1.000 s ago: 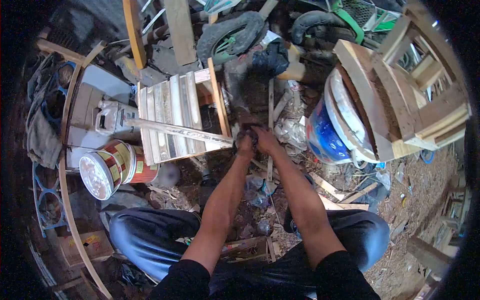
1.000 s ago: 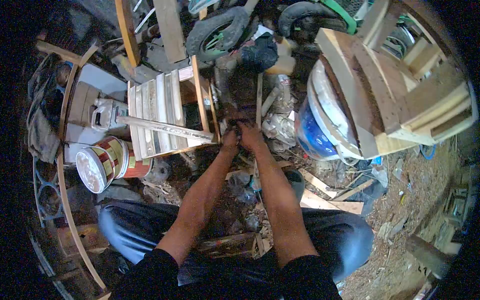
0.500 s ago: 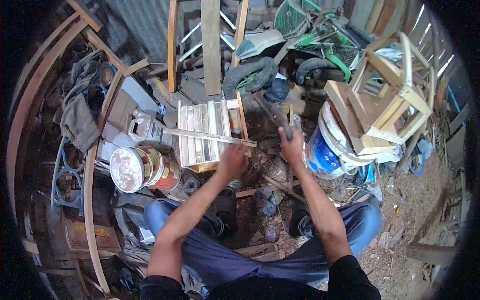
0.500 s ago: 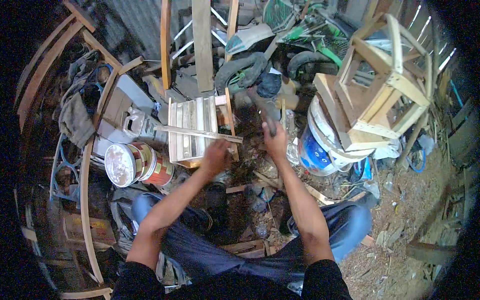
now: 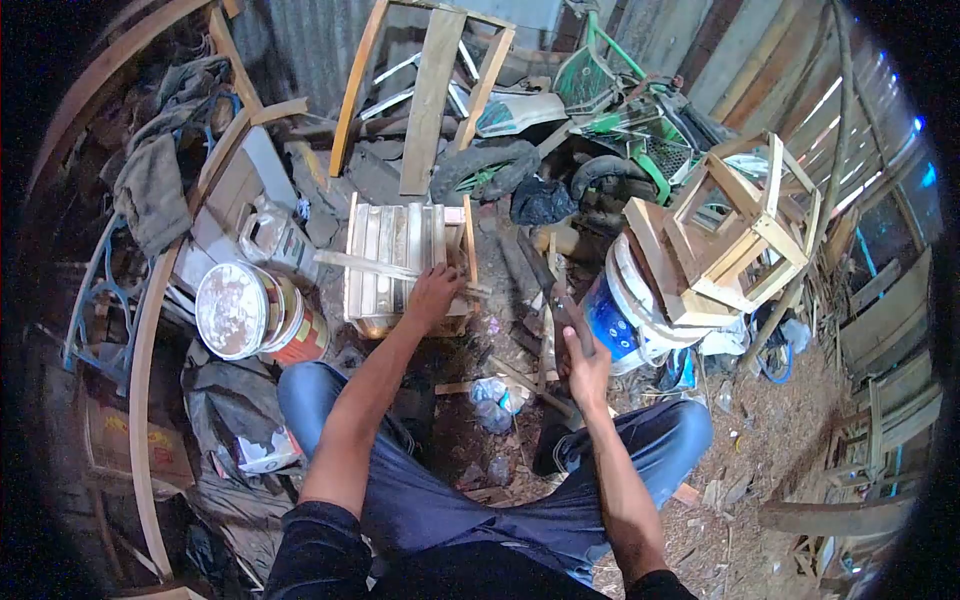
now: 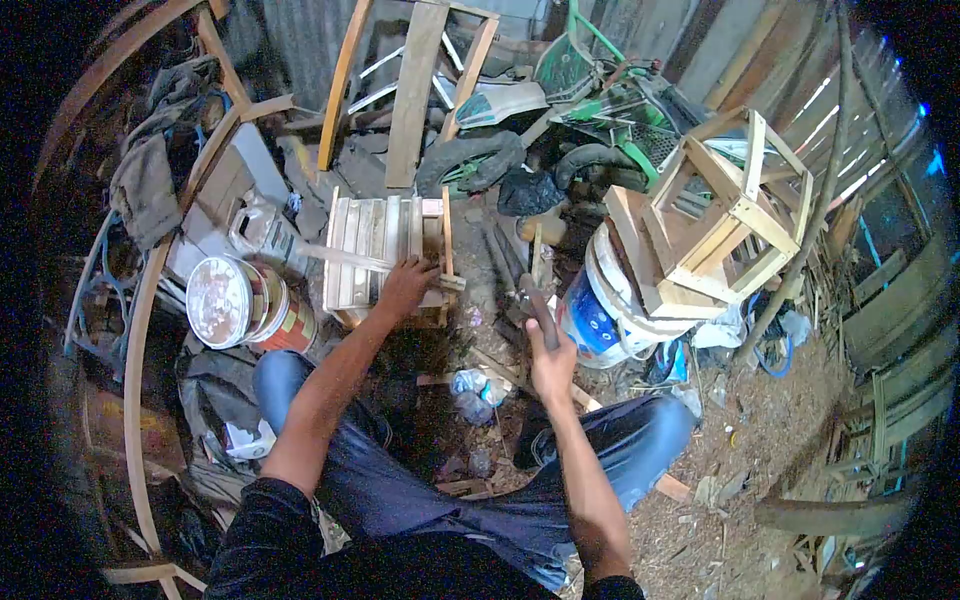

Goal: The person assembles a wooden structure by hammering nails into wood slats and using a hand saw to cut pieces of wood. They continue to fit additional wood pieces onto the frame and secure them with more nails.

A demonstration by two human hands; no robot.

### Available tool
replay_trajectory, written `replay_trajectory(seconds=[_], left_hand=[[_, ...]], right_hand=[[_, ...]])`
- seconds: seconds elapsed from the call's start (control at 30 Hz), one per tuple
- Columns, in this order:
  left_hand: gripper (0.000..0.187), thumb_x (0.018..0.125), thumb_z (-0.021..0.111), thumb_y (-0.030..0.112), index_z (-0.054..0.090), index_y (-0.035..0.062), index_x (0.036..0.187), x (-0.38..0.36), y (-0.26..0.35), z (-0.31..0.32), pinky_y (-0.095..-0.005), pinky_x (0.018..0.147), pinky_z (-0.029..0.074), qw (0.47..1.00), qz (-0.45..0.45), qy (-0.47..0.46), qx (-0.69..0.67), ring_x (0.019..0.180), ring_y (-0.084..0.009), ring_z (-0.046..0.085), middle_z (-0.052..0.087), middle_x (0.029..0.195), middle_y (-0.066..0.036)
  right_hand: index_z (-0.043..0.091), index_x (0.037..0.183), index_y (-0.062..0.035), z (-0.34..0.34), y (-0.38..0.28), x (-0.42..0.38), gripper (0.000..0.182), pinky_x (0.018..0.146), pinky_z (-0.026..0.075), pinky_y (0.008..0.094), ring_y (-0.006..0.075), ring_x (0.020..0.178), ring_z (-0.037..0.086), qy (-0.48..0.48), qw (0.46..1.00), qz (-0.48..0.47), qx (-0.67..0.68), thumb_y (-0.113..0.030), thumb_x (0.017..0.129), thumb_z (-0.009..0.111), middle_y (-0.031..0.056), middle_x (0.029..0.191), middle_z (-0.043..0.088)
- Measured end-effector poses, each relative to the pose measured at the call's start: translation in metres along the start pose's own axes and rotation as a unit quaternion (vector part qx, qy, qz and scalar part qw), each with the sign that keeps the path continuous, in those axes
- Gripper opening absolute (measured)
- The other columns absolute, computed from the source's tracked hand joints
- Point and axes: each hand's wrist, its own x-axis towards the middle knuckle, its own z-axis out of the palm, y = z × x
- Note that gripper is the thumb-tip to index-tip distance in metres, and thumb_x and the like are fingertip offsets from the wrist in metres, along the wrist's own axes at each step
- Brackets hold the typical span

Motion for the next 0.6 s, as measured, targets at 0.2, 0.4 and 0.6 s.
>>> replay_trajectory(seconds=[0.2,0.4,0.6], left_hand=[[0.038,0.066,0.069,0.015,0.062,0.0137,0.104,-0.006,-0.014,-0.001,-0.0399,0.092,0.038,0.992,-0.083,0.060,-0.070,0.105,-0.0278,0.049,0.050,0.110,-0.007],[0.035,0.072,0.069,0.024,0.060,0.0120,0.104,-0.004,-0.016,-0.004,-0.0443,0.092,0.037,0.993,-0.086,0.040,-0.068,0.110,-0.0299,0.044,0.047,0.119,-0.010],[0.033,0.072,0.067,0.022,0.060,0.0124,0.103,-0.005,-0.013,0.014,-0.0440,0.093,0.037,0.995,-0.052,0.076,-0.029,0.108,-0.0289,0.046,0.051,0.111,-0.009]], right_hand=[[0.058,0.095,0.0031,0.025,0.029,-0.024,0.033,0.059,0.038,0.0279,0.0111,0.063,0.046,-0.028,0.995,0.029,0.091,-0.029,0.088,0.058,0.0012,0.065,0.051],[0.056,0.078,0.0020,0.047,0.024,-0.036,0.040,0.053,0.035,0.0278,0.0082,0.059,0.041,0.005,0.999,-0.012,0.044,-0.036,0.090,0.057,-0.0003,0.060,0.047],[0.055,0.075,0.0030,0.057,0.022,-0.036,0.037,0.052,0.035,0.0293,0.0096,0.059,0.039,0.000,0.999,-0.048,0.016,-0.031,0.088,0.060,0.0037,0.058,0.044]])
